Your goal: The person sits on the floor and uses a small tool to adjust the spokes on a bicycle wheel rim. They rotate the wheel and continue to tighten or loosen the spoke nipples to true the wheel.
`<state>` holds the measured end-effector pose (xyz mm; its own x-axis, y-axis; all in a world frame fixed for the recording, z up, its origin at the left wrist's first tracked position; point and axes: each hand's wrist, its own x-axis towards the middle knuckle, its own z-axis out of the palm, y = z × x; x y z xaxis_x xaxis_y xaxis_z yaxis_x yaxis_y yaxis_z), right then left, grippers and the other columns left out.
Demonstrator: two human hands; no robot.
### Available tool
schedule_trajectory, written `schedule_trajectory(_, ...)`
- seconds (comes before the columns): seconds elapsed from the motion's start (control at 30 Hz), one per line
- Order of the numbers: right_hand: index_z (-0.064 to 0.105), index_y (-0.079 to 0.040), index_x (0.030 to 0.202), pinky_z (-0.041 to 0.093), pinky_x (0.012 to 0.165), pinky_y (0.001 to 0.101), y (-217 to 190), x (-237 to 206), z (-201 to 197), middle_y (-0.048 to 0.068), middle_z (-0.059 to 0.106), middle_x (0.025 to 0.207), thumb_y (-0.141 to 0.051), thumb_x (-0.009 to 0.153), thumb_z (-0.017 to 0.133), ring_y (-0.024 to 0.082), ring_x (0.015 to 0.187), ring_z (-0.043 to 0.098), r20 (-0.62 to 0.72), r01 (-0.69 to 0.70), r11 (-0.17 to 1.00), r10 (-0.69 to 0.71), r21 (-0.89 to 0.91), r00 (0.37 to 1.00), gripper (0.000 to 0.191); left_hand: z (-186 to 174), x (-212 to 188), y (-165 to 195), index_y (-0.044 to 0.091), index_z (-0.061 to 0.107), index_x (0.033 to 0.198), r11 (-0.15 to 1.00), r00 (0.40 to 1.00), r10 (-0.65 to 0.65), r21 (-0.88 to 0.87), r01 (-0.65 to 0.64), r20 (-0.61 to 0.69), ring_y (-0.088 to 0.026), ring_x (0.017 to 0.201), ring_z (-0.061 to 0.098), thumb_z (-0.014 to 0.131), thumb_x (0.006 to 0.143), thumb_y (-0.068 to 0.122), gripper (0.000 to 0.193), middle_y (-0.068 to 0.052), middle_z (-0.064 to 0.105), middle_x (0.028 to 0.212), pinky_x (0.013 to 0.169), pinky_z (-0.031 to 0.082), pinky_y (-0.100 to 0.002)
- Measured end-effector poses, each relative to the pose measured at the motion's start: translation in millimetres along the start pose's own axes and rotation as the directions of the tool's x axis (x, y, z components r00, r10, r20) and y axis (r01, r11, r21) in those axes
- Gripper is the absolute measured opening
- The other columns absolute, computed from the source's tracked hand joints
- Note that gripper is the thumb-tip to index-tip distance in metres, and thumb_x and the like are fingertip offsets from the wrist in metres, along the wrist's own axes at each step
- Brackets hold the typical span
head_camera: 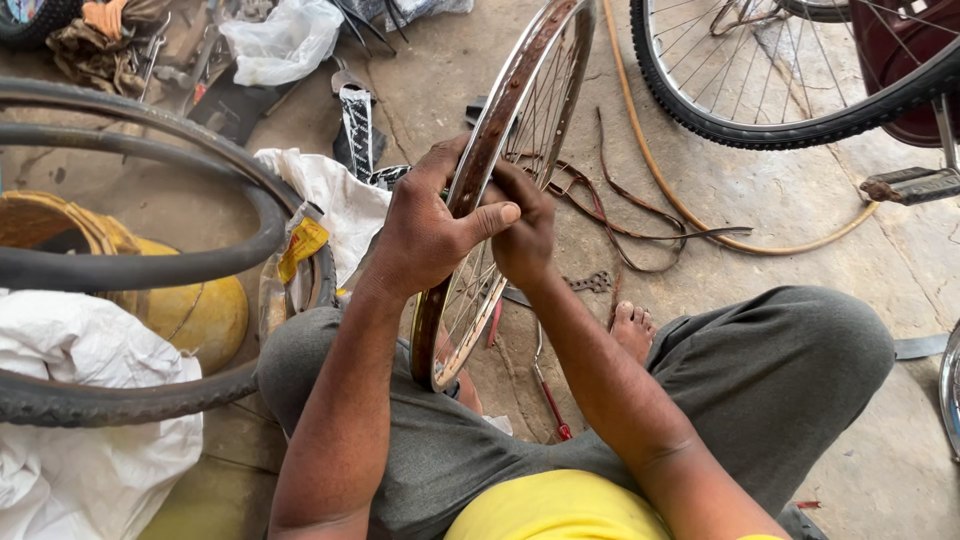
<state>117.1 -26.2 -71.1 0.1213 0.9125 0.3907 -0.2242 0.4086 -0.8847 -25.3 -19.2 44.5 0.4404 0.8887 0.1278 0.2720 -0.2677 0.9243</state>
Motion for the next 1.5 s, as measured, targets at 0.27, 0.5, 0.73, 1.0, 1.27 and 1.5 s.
schedule_trajectory(0.27,0.059,-0.004,0.121,0.067,0.08,0.0288,-29,-3,12,0.007,0.063,0.109,0.004,0.098,0.065,0.014,0.095,0.069,-0.018,0.162,0.967,-0.169,-0.198,0.986,0.025,6,6,4,0.002,0.064,0.122,0.992,0.991,0.116,0.057,-0.112,-0.071,-0.021,0.095,0.074,0.083,0.087,0.027,0.047,-0.012,0.069,0.104,0.083,0.066,-0.036)
schedule_trajectory(0.5,0.055,-0.009,0.088,0.055,0.062,0.0297,-14,7,6,0.008,0.062,0.09,0.001,0.091,0.072,0.015,0.079,0.062,-0.046,0.392,0.756,-0.484,-0.525,0.874,0.02,7,7,7,0.0,0.06,0.128,0.994,0.992,0.104,0.043,-0.101,-0.067,-0.019,0.089,0.073,0.082,0.087,0.024,0.053,-0.009,0.067,0.099,0.079,0.067,-0.035)
schedule_trajectory(0.73,0.063,-0.007,0.099,0.059,0.055,0.0271,17,24,-1,0.002,0.066,0.08,-0.01,0.101,0.067,0.009,0.064,0.064,0.054,0.32,0.822,-0.336,-0.471,0.94,0.005,-7,10,-2,0.002,0.062,0.125,0.996,0.996,0.08,-0.035,-0.082,-0.049,-0.013,0.079,0.072,0.08,0.092,0.026,0.045,-0.004,0.065,0.095,0.073,0.07,-0.028)
schedule_trajectory(1.0,0.066,-0.004,0.118,0.065,0.088,0.036,14,9,8,0.013,0.071,0.106,-0.01,0.109,0.059,0.021,0.095,0.072,-0.061,0.165,0.985,-0.167,-0.041,0.984,0.013,-18,2,-3,0.002,0.065,0.124,0.981,0.99,0.127,-0.139,-0.134,-0.058,-0.015,0.091,0.073,0.085,0.093,0.036,0.05,-0.006,0.07,0.1,0.082,0.067,-0.027)
schedule_trajectory(1.27,0.066,0.001,0.112,0.071,0.071,0.0435,-33,49,-83,0.02,0.075,0.096,-0.021,0.101,0.068,0.029,0.081,0.077,-0.542,0.12,0.915,0.119,0.385,0.832,0.024,-43,2,-15,0.004,0.066,0.129,0.995,0.987,-0.032,-0.102,0.016,-0.155,-0.019,0.091,0.076,0.081,0.089,0.03,0.05,-0.011,0.074,0.102,0.083,0.07,-0.035)
schedule_trajectory(1.5,0.065,0.003,0.12,0.068,0.066,0.0391,-38,44,-130,0.021,0.077,0.102,-0.021,0.102,0.07,0.026,0.081,0.077,-0.635,0.127,0.897,0.195,0.424,0.747,0.03,-73,-4,-34,0.0,0.07,0.126,0.996,0.938,-0.083,-0.046,0.072,-0.337,-0.022,0.098,0.074,0.085,0.09,0.027,0.047,-0.015,0.074,0.11,0.092,0.069,-0.041)
